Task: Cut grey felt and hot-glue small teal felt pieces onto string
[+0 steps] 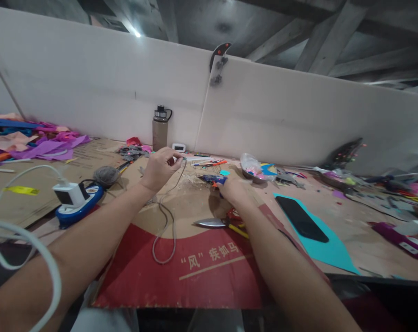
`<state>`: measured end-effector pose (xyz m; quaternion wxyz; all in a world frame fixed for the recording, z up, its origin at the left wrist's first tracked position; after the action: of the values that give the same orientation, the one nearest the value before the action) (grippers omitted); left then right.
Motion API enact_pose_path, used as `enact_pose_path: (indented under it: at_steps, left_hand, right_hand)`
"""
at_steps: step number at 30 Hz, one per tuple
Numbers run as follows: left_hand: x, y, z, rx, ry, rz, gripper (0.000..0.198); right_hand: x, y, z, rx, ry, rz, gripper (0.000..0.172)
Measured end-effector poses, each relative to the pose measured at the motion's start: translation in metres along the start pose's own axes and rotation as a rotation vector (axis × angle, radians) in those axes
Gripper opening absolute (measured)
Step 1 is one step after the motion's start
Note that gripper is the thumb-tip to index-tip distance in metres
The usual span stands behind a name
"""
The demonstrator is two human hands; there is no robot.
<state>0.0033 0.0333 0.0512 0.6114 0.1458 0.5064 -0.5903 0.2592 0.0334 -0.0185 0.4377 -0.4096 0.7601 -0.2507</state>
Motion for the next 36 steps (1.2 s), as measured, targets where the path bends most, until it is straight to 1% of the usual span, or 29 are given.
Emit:
enact_pose_path:
  at_steps: [2,4,5,7,9,11,13,15,17,19,22,25,30,36]
  left_hand:
    - [0.001,0.001,0.000,-0.003,0.012,0.004,0.017]
    - [0.001,0.001,0.000,0.000,0.038,0.016,0.017]
    - [0.001,0.001,0.000,-0.002,0.056,0.019,0.017]
    - [0.001,0.002,0.001,-0.015,0.091,0.022,0.018]
    - [0.001,0.002,0.001,-0.027,0.114,0.027,0.017]
    - [0.000,0.001,0.001,-0.028,0.121,0.037,0.016]
    - [0.000,0.001,0.001,-0.025,0.105,0.049,0.015]
    - [-0.001,0.000,0.000,0.000,0.048,0.066,0.014]
    - [0.000,0.002,-0.002,0.095,-0.037,0.072,0.015]
    - [0.000,0.005,-0.005,0.252,-0.122,0.057,0.019]
    - [0.001,0.011,-0.006,0.415,-0.206,0.019,0.025]
    - [0.001,0.012,-0.004,0.410,-0.233,-0.004,0.023]
    - [0.001,0.012,0.002,0.398,-0.226,-0.040,0.022]
    - [0.003,0.017,-0.003,0.532,-0.291,-0.038,0.027]
  right_hand:
    - [0.003,-0.007,-0.006,-0.019,-0.009,0.052,0.038]
    - [0.009,-0.014,-0.026,-0.132,-0.072,0.097,0.025]
    - [0.013,-0.016,-0.040,-0.241,-0.110,0.090,0.018]
    - [0.021,-0.013,-0.070,-0.504,-0.126,0.005,0.013]
    - [0.027,-0.004,-0.098,-0.716,-0.125,-0.083,0.021]
    - [0.029,0.007,-0.119,-0.896,-0.087,-0.173,0.031]
    - [0.028,0.018,-0.130,-1.039,-0.021,-0.236,0.036]
    - [0.026,0.024,-0.133,-1.120,0.024,-0.244,0.036]
    - [0.024,0.025,-0.130,-1.117,0.028,-0.191,0.032]
    - [0.023,0.024,-0.125,-1.066,0.013,-0.131,0.025]
    - [0.023,0.020,-0.120,-1.016,-0.026,-0.096,0.018]
    - [0.024,0.015,-0.119,-0.965,-0.089,-0.067,0.013]
    - [0.027,0.003,-0.121,-0.865,-0.191,0.042,0.011]
    - [0.030,-0.004,-0.119,-0.735,-0.260,0.128,0.008]
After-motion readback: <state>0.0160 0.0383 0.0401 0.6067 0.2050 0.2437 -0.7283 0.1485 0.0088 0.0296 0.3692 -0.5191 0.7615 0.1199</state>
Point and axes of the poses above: each hand's wrist, its own x-axis away from the middle knuckle, its own y-axis out of the palm, z = x × y, the point moved 4 cm from there along -x, towards the middle knuckle, and after that the axes turned 5 degrees about x, right-handed, at the moved point
